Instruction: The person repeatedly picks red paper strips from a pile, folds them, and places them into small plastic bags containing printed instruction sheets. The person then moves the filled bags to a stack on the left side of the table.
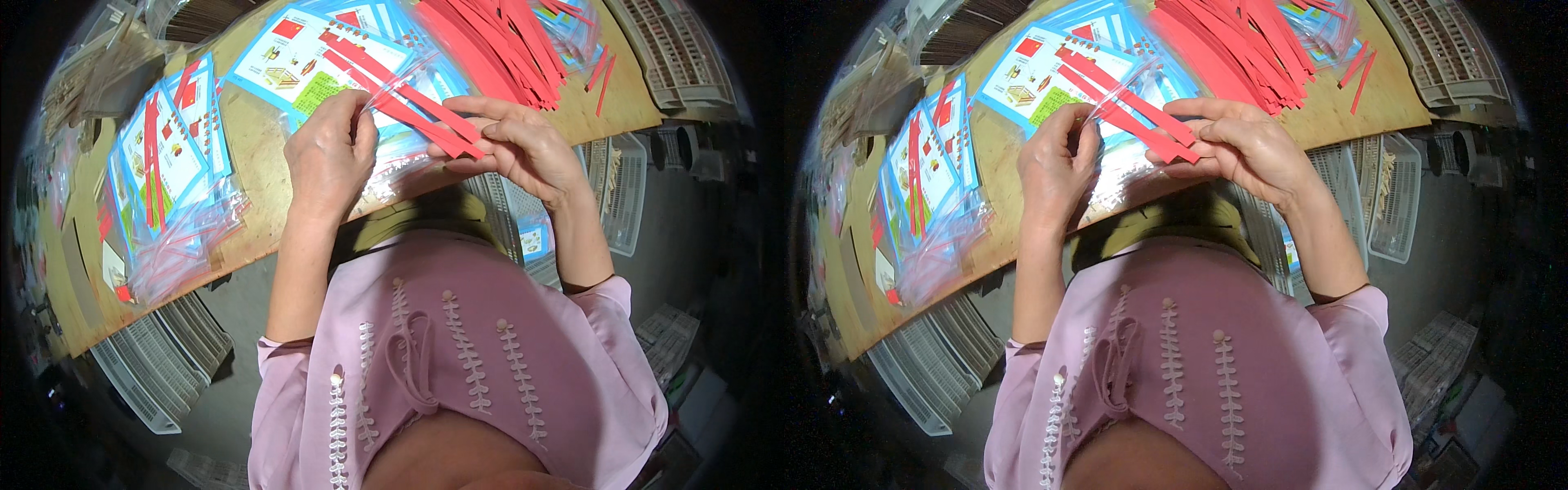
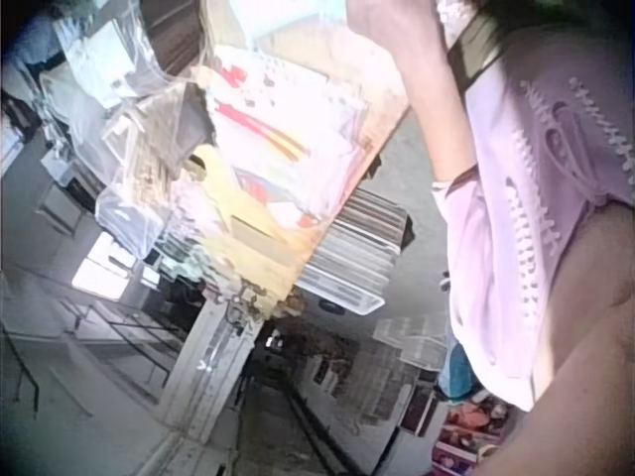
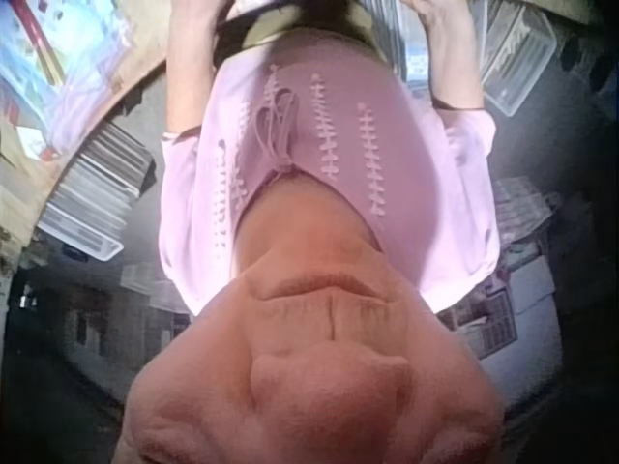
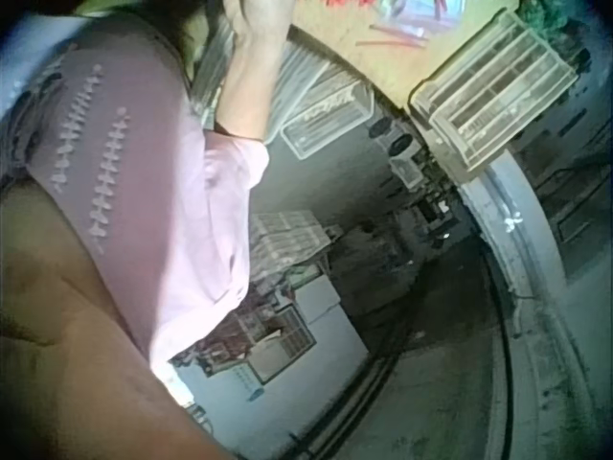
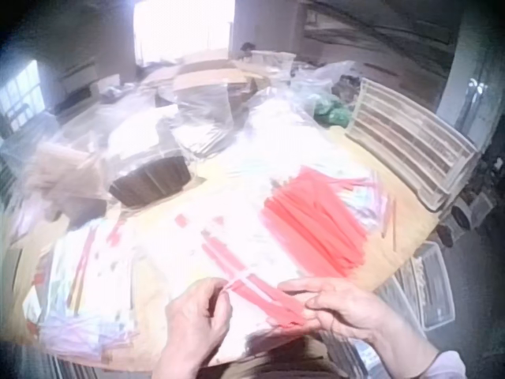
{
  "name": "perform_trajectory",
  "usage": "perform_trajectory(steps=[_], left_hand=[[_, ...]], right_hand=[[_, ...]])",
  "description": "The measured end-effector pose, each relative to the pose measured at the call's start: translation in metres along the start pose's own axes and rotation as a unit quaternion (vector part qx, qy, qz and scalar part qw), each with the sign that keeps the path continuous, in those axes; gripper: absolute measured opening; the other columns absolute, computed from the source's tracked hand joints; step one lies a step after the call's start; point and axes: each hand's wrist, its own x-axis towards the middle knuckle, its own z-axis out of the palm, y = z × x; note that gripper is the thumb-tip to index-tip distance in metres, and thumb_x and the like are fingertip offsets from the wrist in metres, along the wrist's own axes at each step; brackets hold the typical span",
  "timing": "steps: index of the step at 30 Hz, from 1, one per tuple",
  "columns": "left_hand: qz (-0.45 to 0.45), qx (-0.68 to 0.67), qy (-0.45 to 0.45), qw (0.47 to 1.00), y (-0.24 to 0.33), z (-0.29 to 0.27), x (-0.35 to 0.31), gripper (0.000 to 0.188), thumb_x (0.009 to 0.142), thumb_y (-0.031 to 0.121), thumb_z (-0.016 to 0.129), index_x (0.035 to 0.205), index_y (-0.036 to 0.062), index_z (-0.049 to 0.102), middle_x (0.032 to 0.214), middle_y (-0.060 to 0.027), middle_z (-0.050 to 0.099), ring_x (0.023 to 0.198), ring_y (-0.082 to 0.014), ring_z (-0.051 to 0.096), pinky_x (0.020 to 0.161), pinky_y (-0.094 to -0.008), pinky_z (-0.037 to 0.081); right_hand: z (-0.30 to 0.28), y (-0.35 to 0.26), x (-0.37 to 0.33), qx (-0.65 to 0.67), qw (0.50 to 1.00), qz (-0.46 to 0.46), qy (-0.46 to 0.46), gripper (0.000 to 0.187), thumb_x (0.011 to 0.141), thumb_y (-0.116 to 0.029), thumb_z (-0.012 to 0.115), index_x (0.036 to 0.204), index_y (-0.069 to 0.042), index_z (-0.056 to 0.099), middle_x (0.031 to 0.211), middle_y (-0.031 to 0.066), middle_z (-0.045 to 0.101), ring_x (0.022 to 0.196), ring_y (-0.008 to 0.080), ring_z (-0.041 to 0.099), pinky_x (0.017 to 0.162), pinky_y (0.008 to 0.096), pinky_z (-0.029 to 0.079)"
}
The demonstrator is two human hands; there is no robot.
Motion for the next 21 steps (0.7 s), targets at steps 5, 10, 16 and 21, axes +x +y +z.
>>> perform_trajectory(steps=[5, 10, 16, 21], left_hand=[[-0.001, 0.005, 0.001, 1.000, 0.001, -0.001, 0.000, 0.012, 0.087, 0.011, 0.059, 0.095, 0.0068, 0.067, 0.090, -0.0123, 0.069, 0.082, -0.0308, 0.067, 0.070, -0.0394, 0.053], [0.013, -0.019, 0.014, 1.000, 0.001, -0.001, 0.000, 0.011, 0.086, 0.010, 0.061, 0.094, 0.0074, 0.067, 0.088, -0.0111, 0.068, 0.079, -0.0287, 0.067, 0.069, -0.0378, 0.053], [0.068, -0.036, 0.075, 0.994, -0.004, 0.002, 0.000, 0.009, 0.083, 0.007, 0.065, 0.091, 0.0082, 0.068, 0.081, -0.0090, 0.066, 0.071, -0.0259, 0.066, 0.061, -0.0347, 0.053], [0.155, -0.022, 0.110, 0.982, -0.001, -0.002, 0.003, 0.011, 0.079, 0.005, 0.068, 0.089, 0.0095, 0.068, 0.075, -0.0064, 0.062, 0.066, -0.0241, 0.064, 0.056, -0.0338, 0.051]], right_hand=[[-0.014, 0.007, -0.001, -0.051, 0.998, -0.001, 0.027, 0.043, 0.096, -0.007, 0.045, 0.134, 0.012, 0.044, 0.119, 0.0236, 0.063, 0.105, 0.0333, 0.067, 0.094, 0.0450, 0.055], [0.002, 0.008, -0.003, -0.089, 0.996, -0.001, 0.021, 0.039, 0.096, -0.009, 0.054, 0.133, 0.003, 0.051, 0.112, 0.0112, 0.066, 0.092, 0.0145, 0.067, 0.086, 0.0307, 0.056], [0.005, 0.007, 0.001, -0.207, 0.978, 0.016, -0.012, 0.037, 0.090, -0.009, 0.064, 0.126, -0.001, 0.061, 0.109, 0.0046, 0.068, 0.093, 0.0093, 0.065, 0.082, 0.0243, 0.053], [0.021, -0.005, 0.016, -0.176, 0.982, 0.066, -0.014, 0.029, 0.091, -0.002, 0.056, 0.118, 0.002, 0.064, 0.094, 0.0034, 0.068, 0.087, 0.0054, 0.062, 0.075, 0.0204, 0.052]])
